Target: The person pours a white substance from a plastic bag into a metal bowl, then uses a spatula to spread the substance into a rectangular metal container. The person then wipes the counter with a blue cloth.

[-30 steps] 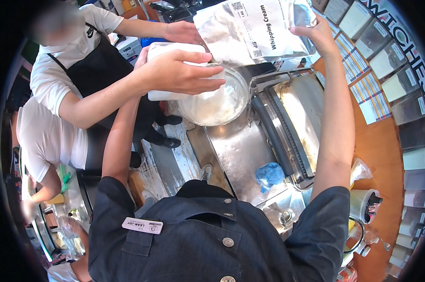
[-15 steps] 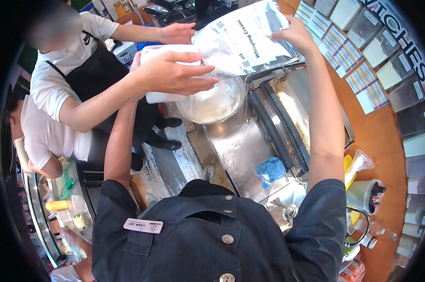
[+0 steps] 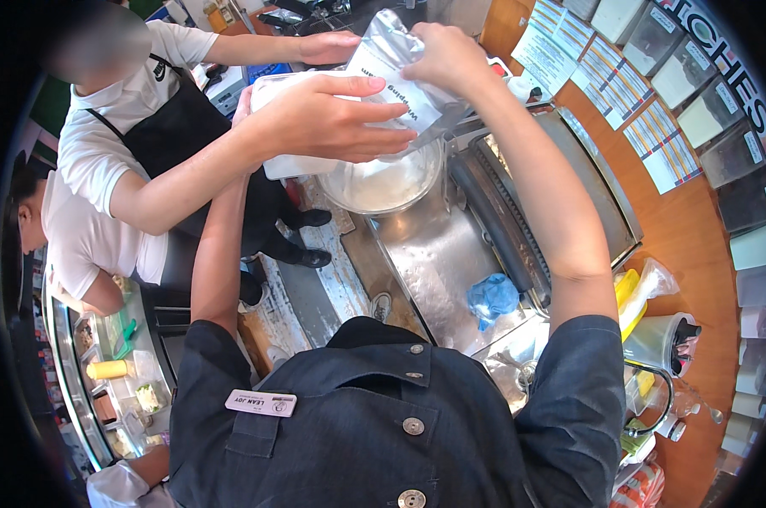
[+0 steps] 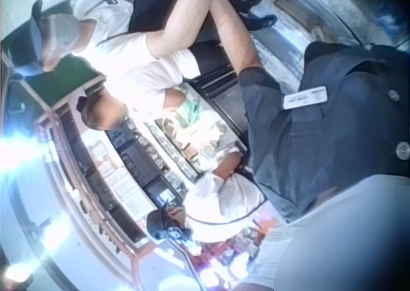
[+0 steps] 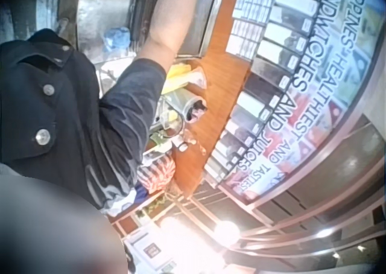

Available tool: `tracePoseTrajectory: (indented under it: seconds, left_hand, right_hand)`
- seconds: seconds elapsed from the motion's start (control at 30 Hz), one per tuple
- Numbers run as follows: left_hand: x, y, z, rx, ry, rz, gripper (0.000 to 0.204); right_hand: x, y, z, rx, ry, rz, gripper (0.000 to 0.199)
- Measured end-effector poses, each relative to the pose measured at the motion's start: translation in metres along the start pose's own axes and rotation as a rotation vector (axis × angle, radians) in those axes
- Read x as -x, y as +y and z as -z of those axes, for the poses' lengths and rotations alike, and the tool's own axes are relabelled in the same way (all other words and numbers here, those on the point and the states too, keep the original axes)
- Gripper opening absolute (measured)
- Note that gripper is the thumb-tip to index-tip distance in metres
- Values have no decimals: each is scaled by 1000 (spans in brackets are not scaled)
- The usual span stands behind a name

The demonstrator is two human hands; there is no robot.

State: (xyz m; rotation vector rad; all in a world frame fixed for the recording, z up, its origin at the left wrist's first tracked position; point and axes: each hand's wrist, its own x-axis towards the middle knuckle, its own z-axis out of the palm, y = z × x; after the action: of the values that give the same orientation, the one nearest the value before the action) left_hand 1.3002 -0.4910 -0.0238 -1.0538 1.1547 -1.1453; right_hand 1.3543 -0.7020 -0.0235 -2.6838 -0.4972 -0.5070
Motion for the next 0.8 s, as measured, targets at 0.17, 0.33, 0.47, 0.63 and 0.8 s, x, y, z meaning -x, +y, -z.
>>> tracePoseTrajectory:
  seconds: [0.17, 0.33, 0.47, 0.63, 0.8]
  left_hand:
    - [7, -14, 10, 82, 106, 29, 39]
    - [11, -27, 24, 34, 111, 59, 35]
    - [16, -23, 17, 28, 238, 31, 34]
    - [30, -8, 3, -636, 90, 43, 39]
    - [75, 38, -14, -1644, -252, -314, 46]
  right_hand:
    - [8, -16, -20, 49, -22, -28, 40]
    - [22, -28, -26, 97, -105, -73, 32]
    - [40, -39, -27, 172, -122, -122, 37]
    - [57, -32, -14, 187, -104, -174, 52]
    - [76, -30, -2, 148, -63, -160, 53]
